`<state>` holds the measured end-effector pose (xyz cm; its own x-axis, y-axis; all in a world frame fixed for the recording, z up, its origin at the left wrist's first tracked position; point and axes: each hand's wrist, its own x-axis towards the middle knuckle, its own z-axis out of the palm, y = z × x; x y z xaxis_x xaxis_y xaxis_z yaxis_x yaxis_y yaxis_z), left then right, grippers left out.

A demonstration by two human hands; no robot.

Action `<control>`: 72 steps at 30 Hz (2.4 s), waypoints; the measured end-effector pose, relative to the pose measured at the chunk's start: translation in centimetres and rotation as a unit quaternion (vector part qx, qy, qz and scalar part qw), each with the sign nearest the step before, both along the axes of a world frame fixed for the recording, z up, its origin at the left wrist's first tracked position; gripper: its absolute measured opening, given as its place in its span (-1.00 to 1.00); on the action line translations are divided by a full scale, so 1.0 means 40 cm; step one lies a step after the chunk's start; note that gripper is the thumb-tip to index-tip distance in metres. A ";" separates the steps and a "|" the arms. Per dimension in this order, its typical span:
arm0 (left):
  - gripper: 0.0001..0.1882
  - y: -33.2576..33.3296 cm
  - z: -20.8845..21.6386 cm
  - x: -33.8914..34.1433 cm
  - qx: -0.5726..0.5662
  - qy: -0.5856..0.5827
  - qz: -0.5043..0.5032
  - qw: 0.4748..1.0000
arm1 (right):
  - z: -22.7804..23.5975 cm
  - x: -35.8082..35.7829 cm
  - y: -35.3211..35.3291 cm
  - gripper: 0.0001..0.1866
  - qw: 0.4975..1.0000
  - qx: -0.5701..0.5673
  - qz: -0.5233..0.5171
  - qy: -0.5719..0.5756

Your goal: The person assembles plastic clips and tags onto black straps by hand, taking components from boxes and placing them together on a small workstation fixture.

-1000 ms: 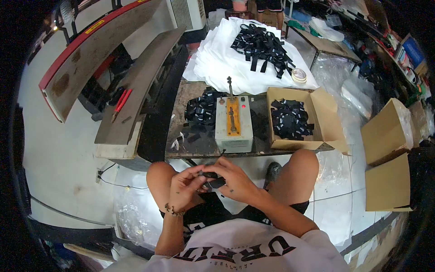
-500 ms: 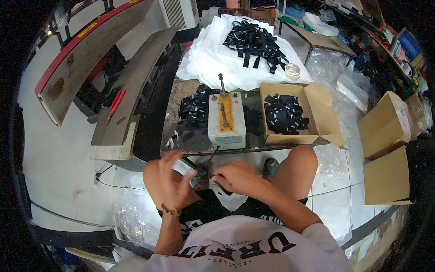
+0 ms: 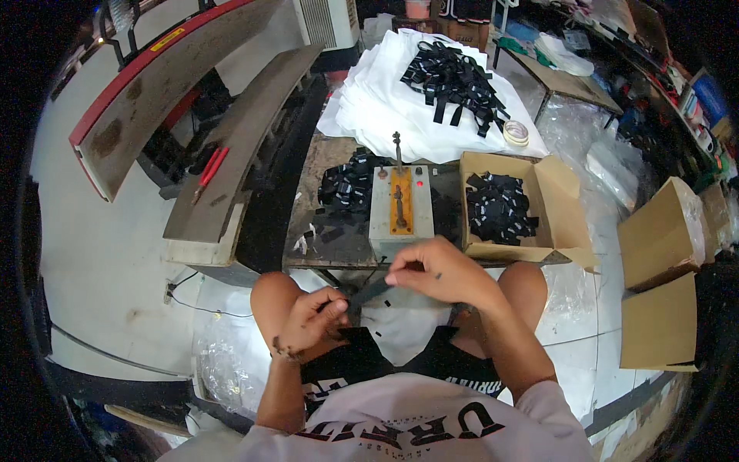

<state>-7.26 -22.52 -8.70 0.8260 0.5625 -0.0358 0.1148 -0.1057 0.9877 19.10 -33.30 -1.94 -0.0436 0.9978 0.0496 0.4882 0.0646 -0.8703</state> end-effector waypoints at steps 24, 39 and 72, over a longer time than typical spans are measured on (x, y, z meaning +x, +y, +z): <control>-0.68 0.155 0.203 0.080 0.083 -0.167 0.099 0.978 | 0.143 0.013 0.105 -0.86 0.956 0.205 -0.123 0.167; -0.79 0.236 0.209 -0.065 0.132 -0.161 0.252 0.945 | 0.139 0.093 0.159 -0.91 0.945 0.229 -0.169 0.162; -0.73 0.000 -0.018 0.092 -0.122 -0.114 0.031 0.985 | 0.229 0.156 0.319 -0.77 0.956 0.261 -0.088 0.096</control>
